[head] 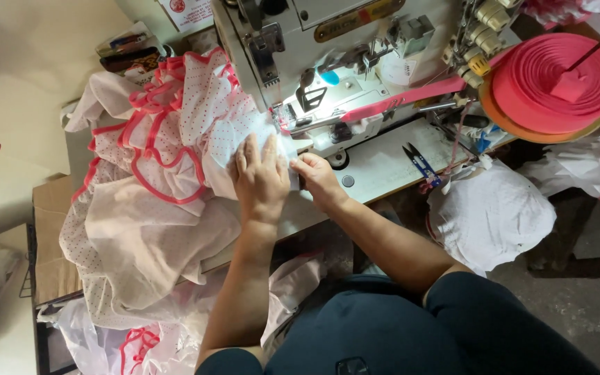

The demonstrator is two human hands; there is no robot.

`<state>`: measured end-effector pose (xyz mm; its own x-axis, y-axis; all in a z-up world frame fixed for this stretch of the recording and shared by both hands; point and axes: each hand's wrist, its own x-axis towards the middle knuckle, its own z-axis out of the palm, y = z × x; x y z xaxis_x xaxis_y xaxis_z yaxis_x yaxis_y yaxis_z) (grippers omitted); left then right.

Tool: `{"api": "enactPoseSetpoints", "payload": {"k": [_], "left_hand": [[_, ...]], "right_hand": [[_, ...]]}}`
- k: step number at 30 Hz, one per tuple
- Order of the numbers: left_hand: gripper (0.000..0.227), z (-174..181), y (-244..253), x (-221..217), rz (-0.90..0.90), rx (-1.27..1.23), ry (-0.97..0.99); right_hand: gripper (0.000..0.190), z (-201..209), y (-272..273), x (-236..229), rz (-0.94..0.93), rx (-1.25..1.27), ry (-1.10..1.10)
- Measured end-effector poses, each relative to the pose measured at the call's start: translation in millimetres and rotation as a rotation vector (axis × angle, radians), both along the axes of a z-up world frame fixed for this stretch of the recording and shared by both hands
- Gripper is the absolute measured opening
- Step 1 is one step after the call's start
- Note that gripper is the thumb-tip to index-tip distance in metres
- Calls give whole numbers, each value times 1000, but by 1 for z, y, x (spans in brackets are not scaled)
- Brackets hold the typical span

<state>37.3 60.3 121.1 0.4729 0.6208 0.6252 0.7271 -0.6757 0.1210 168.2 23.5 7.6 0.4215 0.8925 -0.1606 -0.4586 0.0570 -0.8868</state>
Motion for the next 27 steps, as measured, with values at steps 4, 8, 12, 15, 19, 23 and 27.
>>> {"api": "enactPoseSetpoints", "payload": {"k": [4,8,12,15,19,23,27], "left_hand": [[46,-4,12,11,61,-45,4],[47,-15,30,21,156,12,31],[52,-43,58,35,245,65,11],[58,-43,69,44,303,31,2],[47,-30,97,48,355,94,-69],[45,1,121,29,268,-76,-124],[44,-69,163,0,-145,-232,-405]], "right_hand": [[19,64,-39,6,-30,-7,-152],[13,54,-73,67,-80,53,-1092],[24,44,-123,142,-128,-282,-1746],[48,20,-150,168,-152,-665,-1768],[44,13,-163,173,-245,-522,-1983],[16,10,-163,171,-233,-384,-2204],[24,2,-151,211,-62,-203,-2218]]}}
